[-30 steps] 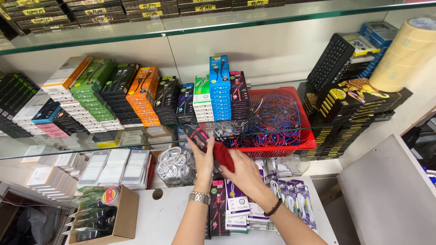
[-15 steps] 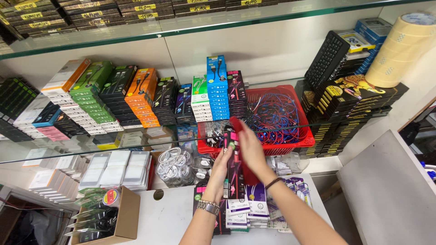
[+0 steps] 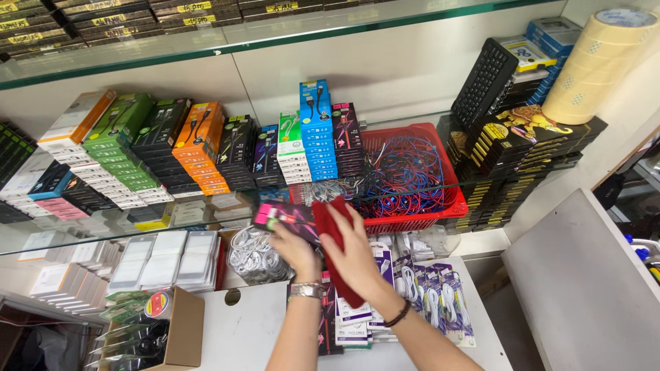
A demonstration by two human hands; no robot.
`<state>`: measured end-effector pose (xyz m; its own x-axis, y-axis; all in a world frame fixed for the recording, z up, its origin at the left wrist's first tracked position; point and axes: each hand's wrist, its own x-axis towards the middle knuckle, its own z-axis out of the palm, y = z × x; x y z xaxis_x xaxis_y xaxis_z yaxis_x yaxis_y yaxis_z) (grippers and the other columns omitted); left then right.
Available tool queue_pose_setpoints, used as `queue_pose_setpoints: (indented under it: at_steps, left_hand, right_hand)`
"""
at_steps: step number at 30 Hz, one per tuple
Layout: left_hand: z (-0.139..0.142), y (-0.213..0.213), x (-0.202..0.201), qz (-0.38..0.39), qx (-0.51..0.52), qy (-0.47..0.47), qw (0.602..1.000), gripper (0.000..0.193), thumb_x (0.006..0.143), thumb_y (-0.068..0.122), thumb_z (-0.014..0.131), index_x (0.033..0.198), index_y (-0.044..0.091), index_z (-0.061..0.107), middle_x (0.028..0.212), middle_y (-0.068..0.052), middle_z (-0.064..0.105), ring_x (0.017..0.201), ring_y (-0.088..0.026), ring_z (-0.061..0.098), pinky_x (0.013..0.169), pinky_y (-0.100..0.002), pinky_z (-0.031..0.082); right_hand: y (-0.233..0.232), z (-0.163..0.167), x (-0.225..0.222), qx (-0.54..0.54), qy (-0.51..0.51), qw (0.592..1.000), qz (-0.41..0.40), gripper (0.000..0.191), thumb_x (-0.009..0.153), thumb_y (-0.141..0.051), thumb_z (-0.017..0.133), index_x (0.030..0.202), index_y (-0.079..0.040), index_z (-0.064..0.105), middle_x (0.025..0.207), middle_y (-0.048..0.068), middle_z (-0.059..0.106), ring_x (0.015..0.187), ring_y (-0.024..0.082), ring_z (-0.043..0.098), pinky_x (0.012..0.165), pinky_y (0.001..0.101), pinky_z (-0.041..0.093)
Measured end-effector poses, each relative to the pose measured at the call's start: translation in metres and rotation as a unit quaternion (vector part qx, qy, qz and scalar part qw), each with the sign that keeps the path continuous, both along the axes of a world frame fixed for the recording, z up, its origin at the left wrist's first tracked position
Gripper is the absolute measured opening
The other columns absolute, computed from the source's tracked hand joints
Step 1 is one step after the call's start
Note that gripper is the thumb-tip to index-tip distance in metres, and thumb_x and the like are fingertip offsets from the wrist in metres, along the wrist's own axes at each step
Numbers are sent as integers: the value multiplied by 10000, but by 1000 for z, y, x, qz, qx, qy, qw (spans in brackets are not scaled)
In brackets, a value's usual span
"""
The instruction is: The person wipes dust from packaged phone-accessory boxes with a red cloth, then stacks the cleaned boxes upright on the glass display shelf. They handle black, blue, and white boxed products one at a time, arranging each stack on the shelf above the counter.
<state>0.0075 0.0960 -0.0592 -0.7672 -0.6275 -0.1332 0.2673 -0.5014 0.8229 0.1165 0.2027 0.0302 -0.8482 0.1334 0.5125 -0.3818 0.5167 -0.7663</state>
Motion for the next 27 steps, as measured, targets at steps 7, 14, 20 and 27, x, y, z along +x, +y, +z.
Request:
queue_pose_setpoints:
  at_steps: [7, 14, 20, 27]
  left_hand:
    - [-22, -16, 7, -138, 92, -77, 983, 412, 1065, 392, 458, 1127, 11, 602, 1059, -139, 686, 864, -242, 703, 728, -374, 598]
    - [-18, -31, 12, -102, -64, 44, 992, 460, 1066, 343, 539, 1290, -55, 590, 1113, -98, 709, 939, -134, 689, 808, -281, 559]
    - [37, -7, 18, -219, -334, -44, 916, 632, 950, 313, 574, 1496, 28, 436, 1048, -181, 736, 846, -190, 702, 735, -346, 551]
    - [110, 44, 0, -162, -567, 86, 803, 622, 985, 274, 619, 1520, 27, 418, 1160, -186, 672, 1031, -311, 641, 926, -414, 497]
  right_hand:
    - [14, -2, -14, -61, -89, 994, -35, 308, 1006, -277, 652, 1255, -96, 648, 1178, 141, 757, 1067, 275, 760, 899, 379, 584]
    - [33, -62, 3, 182, -230, 950, 109, 580, 995, -412, 555, 1460, -71, 496, 1305, 197, 598, 1215, 307, 585, 1039, 393, 453]
    - [70, -91, -39, -191, -218, 926, 242, 585, 1051, -362, 505, 1532, -31, 471, 1462, 133, 626, 1313, 210, 596, 1090, 369, 445]
    - [112, -20, -78, -218, -153, 956, 125, 740, 901, -158, 700, 1545, -30, 359, 1146, 136, 712, 974, 145, 675, 843, 304, 551]
